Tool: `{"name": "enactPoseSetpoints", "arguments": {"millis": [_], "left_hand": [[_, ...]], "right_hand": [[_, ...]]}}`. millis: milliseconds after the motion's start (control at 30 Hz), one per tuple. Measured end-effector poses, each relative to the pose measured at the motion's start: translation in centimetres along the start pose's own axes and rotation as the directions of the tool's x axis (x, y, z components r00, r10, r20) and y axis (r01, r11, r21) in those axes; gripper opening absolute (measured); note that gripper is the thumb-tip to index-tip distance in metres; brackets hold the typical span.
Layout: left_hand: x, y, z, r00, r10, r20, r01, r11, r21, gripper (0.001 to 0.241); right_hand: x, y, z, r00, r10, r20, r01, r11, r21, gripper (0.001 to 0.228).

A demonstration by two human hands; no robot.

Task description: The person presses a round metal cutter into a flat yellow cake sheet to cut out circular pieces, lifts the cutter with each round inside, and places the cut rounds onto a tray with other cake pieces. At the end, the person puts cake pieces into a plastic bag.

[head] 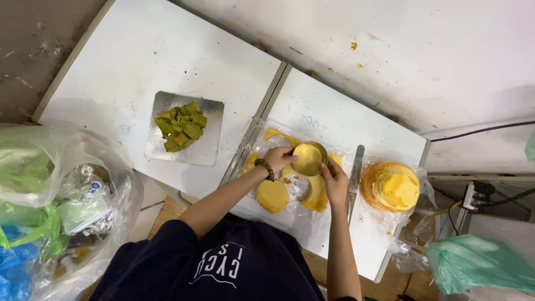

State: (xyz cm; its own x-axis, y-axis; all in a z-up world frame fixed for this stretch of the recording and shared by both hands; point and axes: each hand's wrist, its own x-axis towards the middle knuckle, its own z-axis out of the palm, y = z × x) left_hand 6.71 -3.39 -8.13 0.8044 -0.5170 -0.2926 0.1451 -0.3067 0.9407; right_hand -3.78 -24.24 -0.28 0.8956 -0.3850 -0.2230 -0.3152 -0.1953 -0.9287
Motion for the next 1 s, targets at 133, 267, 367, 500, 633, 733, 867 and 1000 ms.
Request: {"name": "enactPoseSetpoints", "arguments": {"millis": [133,267,367,500,633,733,867,1000], "left_hand": [[-0.1,-0.5,-0.1,0.999,0.036,-0.017,-0.037,0.993,-0.111,0.044],[0.3,-1.6,0.2,0.998,0.055,-0.015,-0.056,0.995,-0.086,0.044],[0.6,-2.3,0.5,0.998,0.052,-0.023,-0.053,0.997,-0.047,0.045],[0.9,-2.8,0.9,0.996,0.075,-0.038,-0.076,0.997,-0.026,0.043],[0.8,-2.4,0.5,0.997,-0.074,0.014,0.074,0.997,-0.005,0.035],[0.7,-2.7,0.4,0.996,-0.088,0.026,0.089,0.996,-0.026,0.035],[1.0,-2.8,0.6,1.000,-0.013,-0.019,0.013,1.000,-0.008,0.039],[1.3,-3.3,1.1,1.000,0.028,-0.012,-0.029,0.995,-0.091,0.045]], "right_hand": [[-0.4,-0.3,0.6,0.999,-0.014,-0.041,0.015,1.000,0.018,0.039],[-0.2,-0.8,0.4,0.997,0.049,-0.062,-0.050,0.999,-0.018,0.039],[0.0,-1.1,0.3,0.997,0.071,-0.039,-0.072,0.997,-0.020,0.037],[0.0,-1.4,0.4,0.991,0.133,-0.008,-0.132,0.989,0.062,0.037],[-0.4,-3.8,1.3,0.989,0.135,-0.062,-0.135,0.991,0.004,0.036],[-0.7,-5.2,1.7,0.988,0.121,-0.093,-0.131,0.985,-0.114,0.034],[-0.2,-3.6,1.6,0.986,0.121,-0.115,-0.136,0.982,-0.132,0.035],[-0.3,-2.2,1.2,0.990,0.119,-0.070,-0.122,0.991,-0.048,0.036]]}}
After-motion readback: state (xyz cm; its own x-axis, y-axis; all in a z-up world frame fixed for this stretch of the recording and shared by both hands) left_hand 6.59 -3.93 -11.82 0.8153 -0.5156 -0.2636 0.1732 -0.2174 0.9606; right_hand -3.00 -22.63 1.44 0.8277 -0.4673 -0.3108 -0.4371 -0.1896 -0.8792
